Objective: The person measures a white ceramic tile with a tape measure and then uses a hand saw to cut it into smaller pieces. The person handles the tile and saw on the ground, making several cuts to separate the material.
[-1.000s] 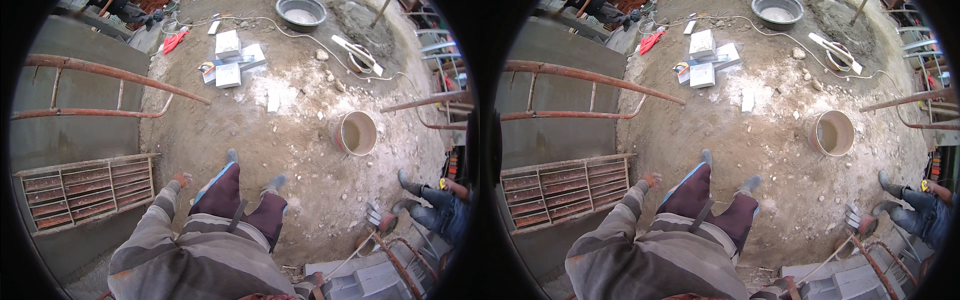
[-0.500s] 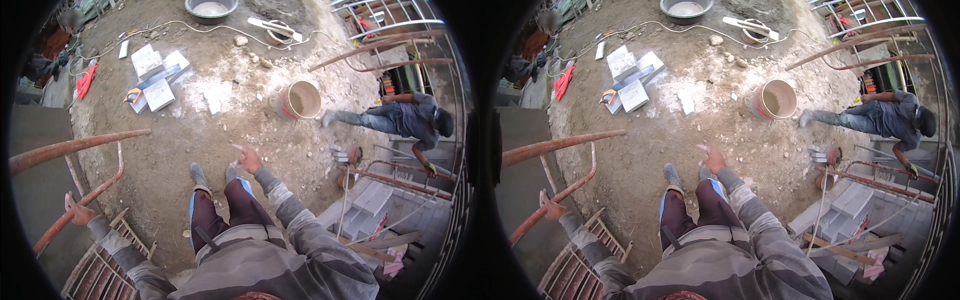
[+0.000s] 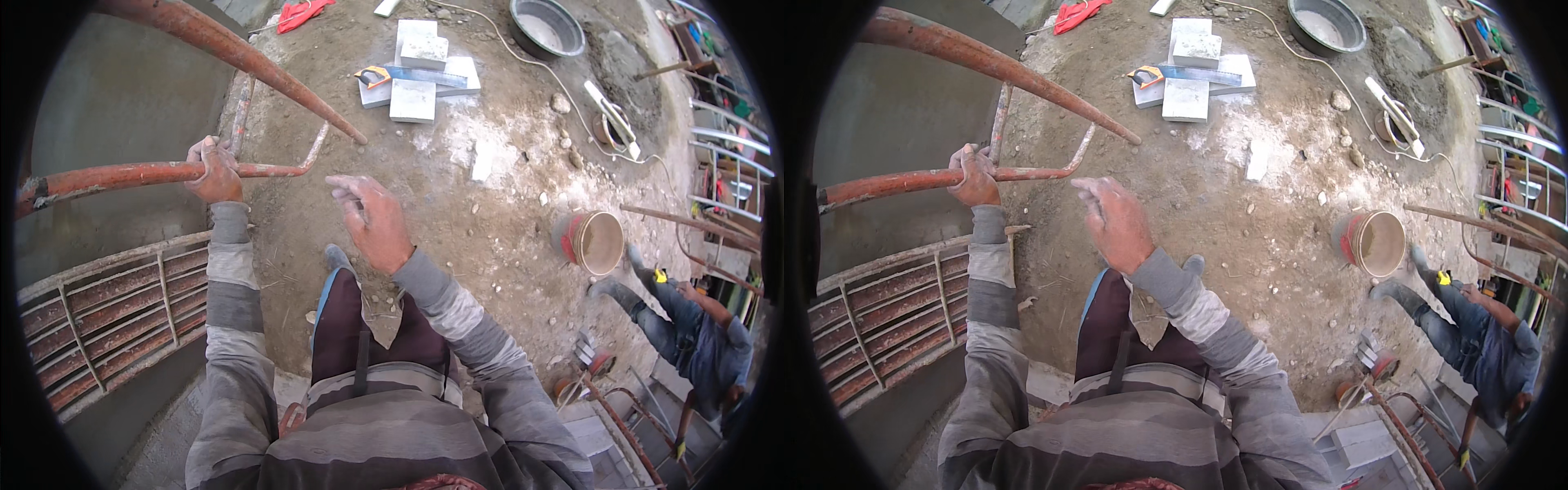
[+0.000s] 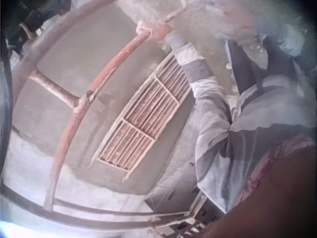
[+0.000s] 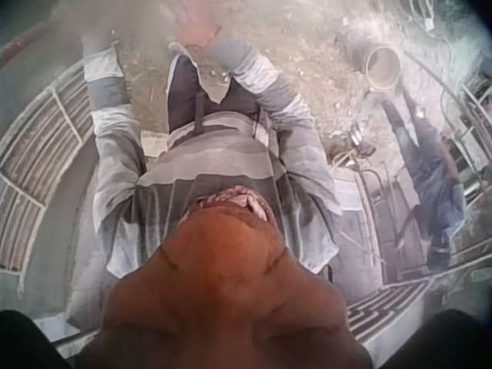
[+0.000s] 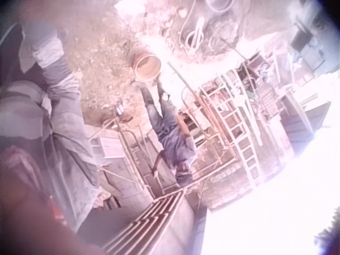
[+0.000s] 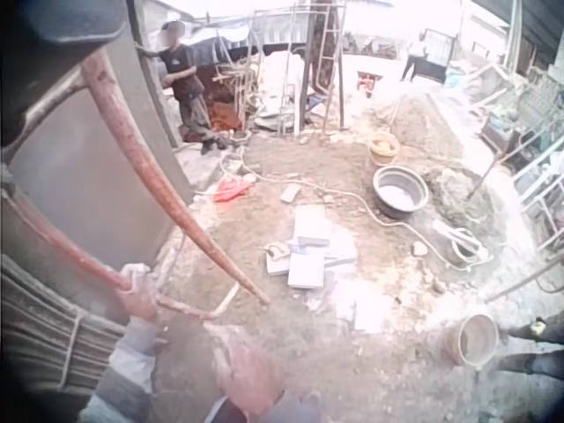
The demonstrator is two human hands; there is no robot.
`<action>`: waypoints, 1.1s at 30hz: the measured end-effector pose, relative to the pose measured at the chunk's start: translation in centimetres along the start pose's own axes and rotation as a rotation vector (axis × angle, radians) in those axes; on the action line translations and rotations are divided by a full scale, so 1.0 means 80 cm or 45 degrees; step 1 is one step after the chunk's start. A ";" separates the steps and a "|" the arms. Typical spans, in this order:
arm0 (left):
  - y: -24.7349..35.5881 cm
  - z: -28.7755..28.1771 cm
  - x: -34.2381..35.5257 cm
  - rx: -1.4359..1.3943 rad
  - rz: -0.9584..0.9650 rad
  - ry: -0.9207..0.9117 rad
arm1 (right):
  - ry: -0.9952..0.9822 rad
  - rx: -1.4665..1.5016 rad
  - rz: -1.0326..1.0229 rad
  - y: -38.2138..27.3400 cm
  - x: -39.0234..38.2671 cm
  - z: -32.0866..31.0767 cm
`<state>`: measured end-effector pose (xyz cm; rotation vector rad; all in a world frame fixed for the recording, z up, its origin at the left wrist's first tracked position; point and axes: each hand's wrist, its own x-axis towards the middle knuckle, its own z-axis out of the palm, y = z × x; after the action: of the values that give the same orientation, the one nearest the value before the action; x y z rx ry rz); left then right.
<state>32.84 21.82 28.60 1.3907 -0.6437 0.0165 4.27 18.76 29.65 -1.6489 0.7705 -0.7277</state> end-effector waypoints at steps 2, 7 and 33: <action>0.002 -0.017 -0.005 0.032 -0.018 0.030 | -0.037 -0.027 -0.325 -0.063 0.028 0.042; -0.009 -0.022 -0.004 0.080 0.059 0.016 | 0.166 -0.109 -0.825 -0.160 0.099 0.144; -0.036 -0.106 0.059 -0.733 0.095 -1.272 | 0.934 0.157 -0.530 -0.178 0.156 0.297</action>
<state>41.29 27.26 27.71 0.7408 -1.3900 -0.7871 32.17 24.86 39.98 -1.4338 0.8616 -1.6967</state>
